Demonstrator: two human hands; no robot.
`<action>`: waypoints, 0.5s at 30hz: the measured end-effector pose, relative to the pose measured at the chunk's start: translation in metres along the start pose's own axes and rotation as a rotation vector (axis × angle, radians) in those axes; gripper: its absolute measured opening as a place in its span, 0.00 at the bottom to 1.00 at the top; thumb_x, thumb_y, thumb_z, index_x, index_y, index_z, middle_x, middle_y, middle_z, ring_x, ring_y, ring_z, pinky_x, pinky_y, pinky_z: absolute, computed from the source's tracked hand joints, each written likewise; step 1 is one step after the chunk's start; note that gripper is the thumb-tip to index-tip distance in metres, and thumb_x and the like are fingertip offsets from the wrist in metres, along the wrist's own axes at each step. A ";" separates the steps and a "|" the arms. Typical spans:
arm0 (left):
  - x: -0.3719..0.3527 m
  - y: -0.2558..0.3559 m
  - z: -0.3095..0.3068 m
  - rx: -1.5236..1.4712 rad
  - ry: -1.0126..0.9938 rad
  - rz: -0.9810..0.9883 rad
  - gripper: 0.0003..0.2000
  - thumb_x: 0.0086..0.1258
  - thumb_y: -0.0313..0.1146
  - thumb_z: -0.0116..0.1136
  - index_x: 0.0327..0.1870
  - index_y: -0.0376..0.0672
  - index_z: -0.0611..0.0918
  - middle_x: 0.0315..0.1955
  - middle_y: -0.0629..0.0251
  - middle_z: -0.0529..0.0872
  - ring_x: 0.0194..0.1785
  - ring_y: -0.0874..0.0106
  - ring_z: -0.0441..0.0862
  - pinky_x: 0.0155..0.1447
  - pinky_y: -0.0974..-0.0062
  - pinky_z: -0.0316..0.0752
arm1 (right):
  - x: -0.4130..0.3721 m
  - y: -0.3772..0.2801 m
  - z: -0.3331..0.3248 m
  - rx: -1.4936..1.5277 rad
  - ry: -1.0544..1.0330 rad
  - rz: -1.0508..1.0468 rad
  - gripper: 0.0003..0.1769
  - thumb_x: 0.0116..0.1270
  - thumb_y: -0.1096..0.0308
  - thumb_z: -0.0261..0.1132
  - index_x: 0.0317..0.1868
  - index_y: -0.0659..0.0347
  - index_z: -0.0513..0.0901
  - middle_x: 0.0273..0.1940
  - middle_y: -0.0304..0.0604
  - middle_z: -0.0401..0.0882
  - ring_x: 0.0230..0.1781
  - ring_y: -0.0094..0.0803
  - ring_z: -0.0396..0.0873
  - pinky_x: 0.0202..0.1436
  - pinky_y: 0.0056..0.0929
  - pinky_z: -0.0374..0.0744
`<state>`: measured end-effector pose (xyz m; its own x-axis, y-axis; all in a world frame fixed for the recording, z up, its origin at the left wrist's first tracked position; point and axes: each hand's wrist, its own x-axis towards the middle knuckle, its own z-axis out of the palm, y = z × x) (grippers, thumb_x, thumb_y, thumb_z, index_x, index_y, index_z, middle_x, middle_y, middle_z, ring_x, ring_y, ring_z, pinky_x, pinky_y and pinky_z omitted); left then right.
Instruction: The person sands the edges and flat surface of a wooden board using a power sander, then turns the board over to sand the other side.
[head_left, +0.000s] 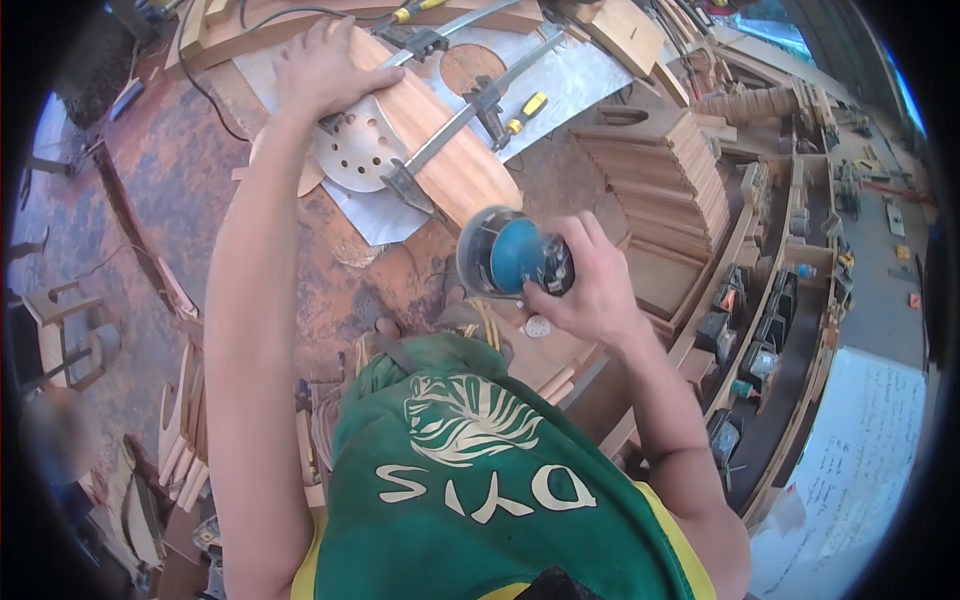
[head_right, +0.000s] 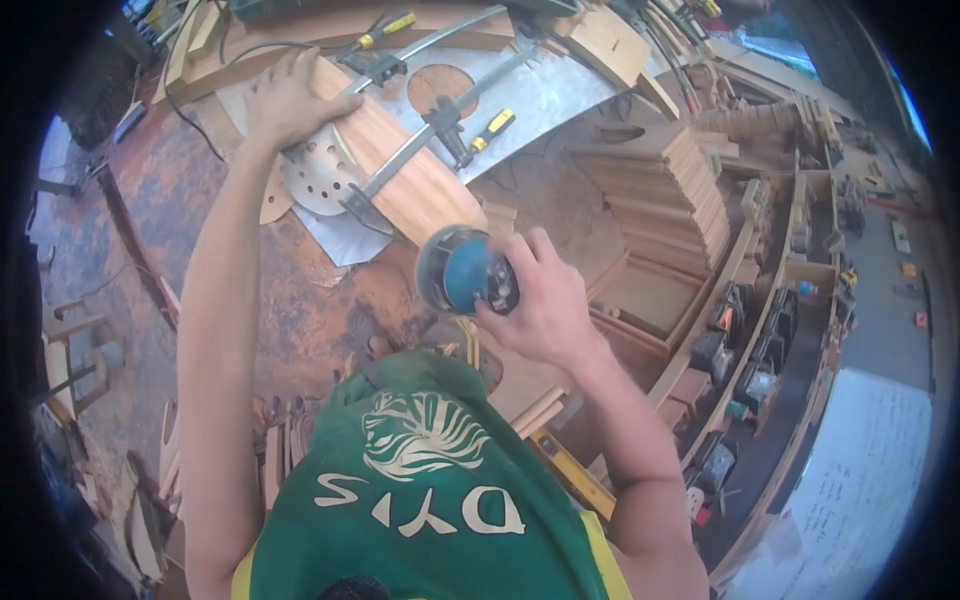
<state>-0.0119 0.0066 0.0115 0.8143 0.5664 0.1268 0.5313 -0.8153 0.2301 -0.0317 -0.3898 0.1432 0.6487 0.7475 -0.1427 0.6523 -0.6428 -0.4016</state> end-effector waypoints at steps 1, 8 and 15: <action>0.000 0.000 0.005 -0.013 -0.003 0.008 0.59 0.55 0.81 0.67 0.87 0.54 0.68 0.84 0.53 0.68 0.86 0.48 0.65 0.85 0.42 0.57 | 0.003 -0.005 -0.003 -0.015 -0.015 -0.003 0.33 0.55 0.62 0.81 0.61 0.52 0.79 0.50 0.51 0.78 0.45 0.57 0.86 0.46 0.53 0.85; -0.001 -0.001 -0.005 -0.012 0.012 0.006 0.59 0.55 0.78 0.68 0.86 0.51 0.69 0.83 0.53 0.70 0.85 0.48 0.66 0.85 0.45 0.57 | 0.013 -0.008 -0.013 -0.031 -0.088 -0.012 0.33 0.54 0.62 0.80 0.62 0.51 0.80 0.50 0.52 0.78 0.44 0.57 0.86 0.46 0.54 0.85; 0.001 -0.002 0.000 -0.052 0.018 0.036 0.59 0.53 0.79 0.69 0.86 0.53 0.70 0.83 0.53 0.71 0.84 0.49 0.67 0.85 0.45 0.57 | 0.029 -0.021 -0.015 -0.087 -0.053 -0.055 0.31 0.55 0.62 0.79 0.60 0.51 0.79 0.49 0.49 0.76 0.46 0.56 0.84 0.48 0.51 0.84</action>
<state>-0.0117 0.0091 0.0109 0.8283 0.5390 0.1531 0.4882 -0.8283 0.2750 -0.0210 -0.3568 0.1612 0.5908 0.7885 -0.1707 0.7196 -0.6107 -0.3305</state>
